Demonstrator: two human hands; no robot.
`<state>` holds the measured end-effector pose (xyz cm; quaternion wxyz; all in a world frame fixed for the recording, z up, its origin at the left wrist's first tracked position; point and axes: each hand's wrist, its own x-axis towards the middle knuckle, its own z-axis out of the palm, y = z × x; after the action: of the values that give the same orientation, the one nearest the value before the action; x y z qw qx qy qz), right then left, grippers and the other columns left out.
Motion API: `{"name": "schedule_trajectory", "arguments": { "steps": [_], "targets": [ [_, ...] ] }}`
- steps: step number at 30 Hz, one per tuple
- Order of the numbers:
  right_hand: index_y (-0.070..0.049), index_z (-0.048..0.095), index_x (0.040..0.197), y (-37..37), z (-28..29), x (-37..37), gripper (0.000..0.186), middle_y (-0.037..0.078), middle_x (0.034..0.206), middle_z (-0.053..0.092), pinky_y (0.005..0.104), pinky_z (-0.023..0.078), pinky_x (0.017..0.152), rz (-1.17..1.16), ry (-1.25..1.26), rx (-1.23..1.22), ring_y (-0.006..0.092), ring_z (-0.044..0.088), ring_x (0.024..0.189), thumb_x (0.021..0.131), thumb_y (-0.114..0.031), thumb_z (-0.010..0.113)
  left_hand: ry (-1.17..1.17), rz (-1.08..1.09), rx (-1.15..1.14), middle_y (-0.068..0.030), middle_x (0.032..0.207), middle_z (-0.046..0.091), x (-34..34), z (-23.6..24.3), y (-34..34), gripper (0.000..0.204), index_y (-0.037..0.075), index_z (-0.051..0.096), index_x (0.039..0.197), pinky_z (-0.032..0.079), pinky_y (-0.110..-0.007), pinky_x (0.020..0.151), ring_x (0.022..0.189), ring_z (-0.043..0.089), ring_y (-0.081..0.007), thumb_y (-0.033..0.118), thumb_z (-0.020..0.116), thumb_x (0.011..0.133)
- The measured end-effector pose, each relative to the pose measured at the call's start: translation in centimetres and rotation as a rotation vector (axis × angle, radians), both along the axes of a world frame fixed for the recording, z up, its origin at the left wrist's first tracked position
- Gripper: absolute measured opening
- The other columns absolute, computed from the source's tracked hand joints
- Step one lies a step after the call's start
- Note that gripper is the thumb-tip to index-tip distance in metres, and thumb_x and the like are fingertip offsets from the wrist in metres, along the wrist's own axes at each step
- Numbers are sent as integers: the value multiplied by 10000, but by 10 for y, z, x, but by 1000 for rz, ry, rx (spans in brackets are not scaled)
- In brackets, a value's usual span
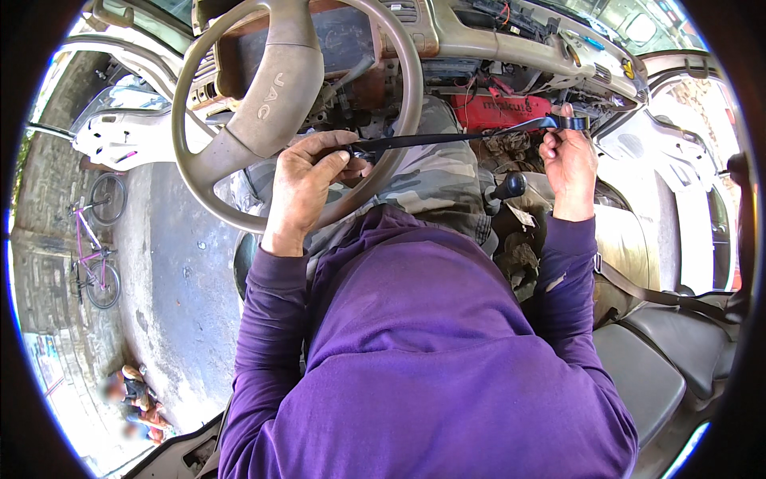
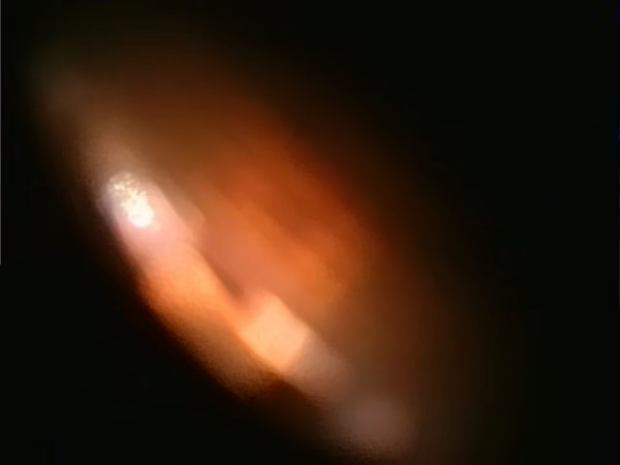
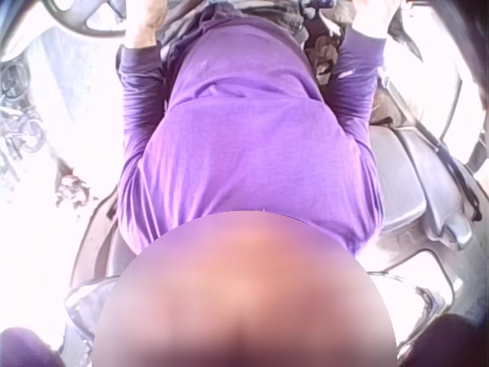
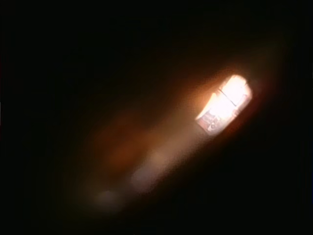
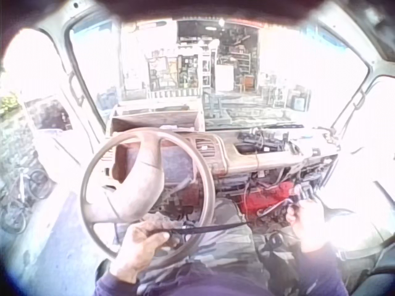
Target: The person works on the vehicle's dashboard wiring, stripping a black cable and connecting red and black wires to a fuse box area. They manipulate connectors and wires with their hands, then reach toward the ignition area.
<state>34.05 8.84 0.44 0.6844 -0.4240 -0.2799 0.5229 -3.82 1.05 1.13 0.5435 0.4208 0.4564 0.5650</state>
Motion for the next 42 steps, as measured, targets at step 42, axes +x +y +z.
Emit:
{"name": "schedule_trajectory", "arguments": {
  "steps": [42],
  "targets": [
    [-19, 646, 1014, -11, 3, -57, 267, 79, 772, 623, 254, 343, 465, 94, 4, -32, 122, 509, 521, 953, -254, 757, 68, -74, -13, -102, 971, 714, 22, -4, 2, 183, -37, 681, 1095, 587, -253, 752, 781, 701, -140, -15, 703, 915]
  ]
}}
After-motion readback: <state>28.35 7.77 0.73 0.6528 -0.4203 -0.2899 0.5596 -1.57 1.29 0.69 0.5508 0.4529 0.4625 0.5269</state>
